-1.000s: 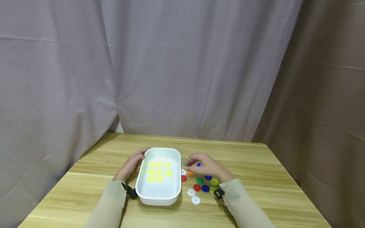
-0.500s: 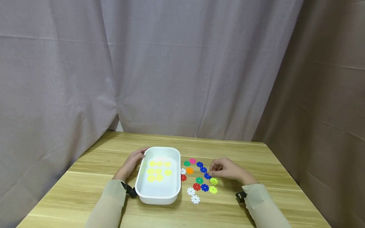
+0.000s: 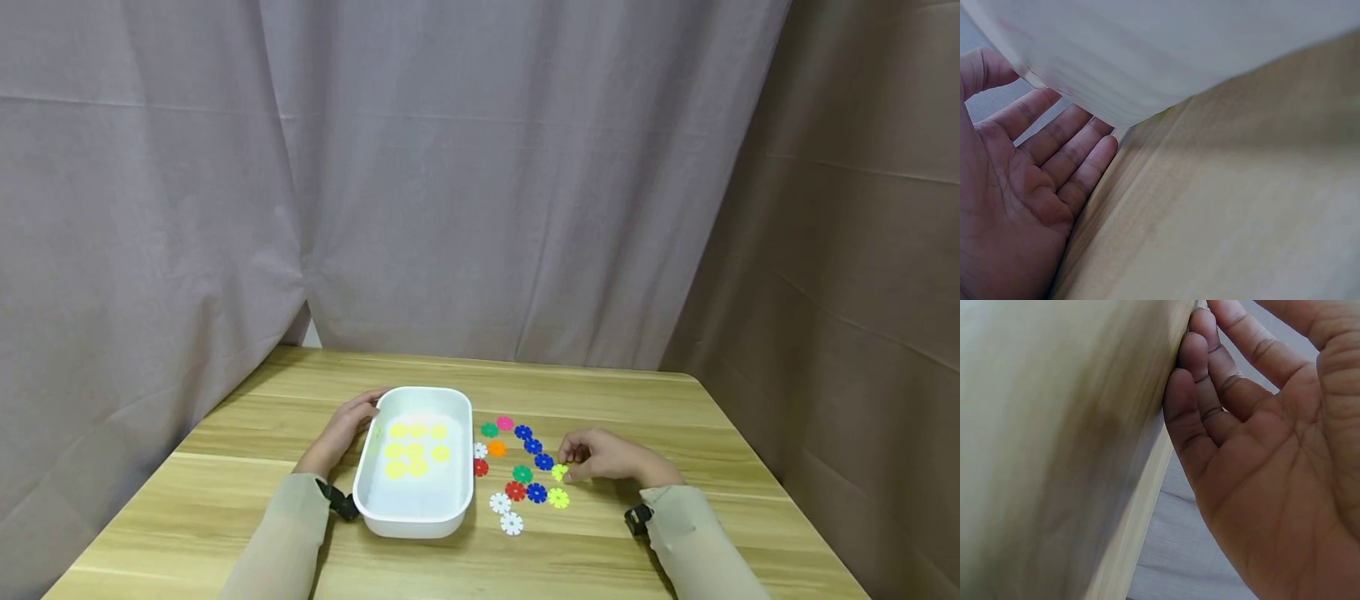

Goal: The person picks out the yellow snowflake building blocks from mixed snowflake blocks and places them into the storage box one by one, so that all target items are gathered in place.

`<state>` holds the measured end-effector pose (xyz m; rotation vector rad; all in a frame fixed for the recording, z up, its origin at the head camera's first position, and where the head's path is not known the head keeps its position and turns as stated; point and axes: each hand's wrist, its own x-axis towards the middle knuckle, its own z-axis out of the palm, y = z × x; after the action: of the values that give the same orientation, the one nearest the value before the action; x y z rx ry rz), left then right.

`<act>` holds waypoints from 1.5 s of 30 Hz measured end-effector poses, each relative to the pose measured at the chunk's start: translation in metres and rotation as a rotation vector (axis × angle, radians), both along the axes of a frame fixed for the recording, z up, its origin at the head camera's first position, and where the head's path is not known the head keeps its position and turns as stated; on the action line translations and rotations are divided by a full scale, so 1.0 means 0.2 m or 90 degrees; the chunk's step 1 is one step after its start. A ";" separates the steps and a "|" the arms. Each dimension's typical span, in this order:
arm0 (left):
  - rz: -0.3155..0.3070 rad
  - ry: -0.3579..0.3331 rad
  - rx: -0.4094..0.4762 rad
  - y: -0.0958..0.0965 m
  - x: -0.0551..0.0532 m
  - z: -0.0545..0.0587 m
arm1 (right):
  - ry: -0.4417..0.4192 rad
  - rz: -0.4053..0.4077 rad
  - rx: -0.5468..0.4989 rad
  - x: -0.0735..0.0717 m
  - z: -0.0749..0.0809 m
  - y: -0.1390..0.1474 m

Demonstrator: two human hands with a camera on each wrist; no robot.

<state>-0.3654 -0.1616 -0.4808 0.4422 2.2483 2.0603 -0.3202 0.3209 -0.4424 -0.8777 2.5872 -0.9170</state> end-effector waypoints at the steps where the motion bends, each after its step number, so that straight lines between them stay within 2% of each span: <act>1: 0.000 0.000 0.000 0.00 0.00 0.00 | -0.002 -0.001 0.001 0.00 0.00 0.00; 9: 0.003 -0.005 -0.001 0.01 0.00 0.00 | -0.017 -0.010 -0.005 0.01 0.00 0.00; 30: 0.012 -0.020 0.001 0.01 0.00 0.00 | -0.012 -0.016 0.002 0.01 0.00 -0.01; 39: 0.010 -0.015 -0.002 0.01 0.01 0.01 | 0.008 -0.026 0.003 0.00 0.00 0.00; 45: 0.008 -0.014 0.005 0.01 0.01 0.01 | 0.029 -0.011 -0.016 0.00 0.01 0.00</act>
<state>-0.3634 -0.1594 -0.4785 0.4047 2.2365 2.0701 -0.3194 0.3201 -0.4394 -0.8940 2.6304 -0.9473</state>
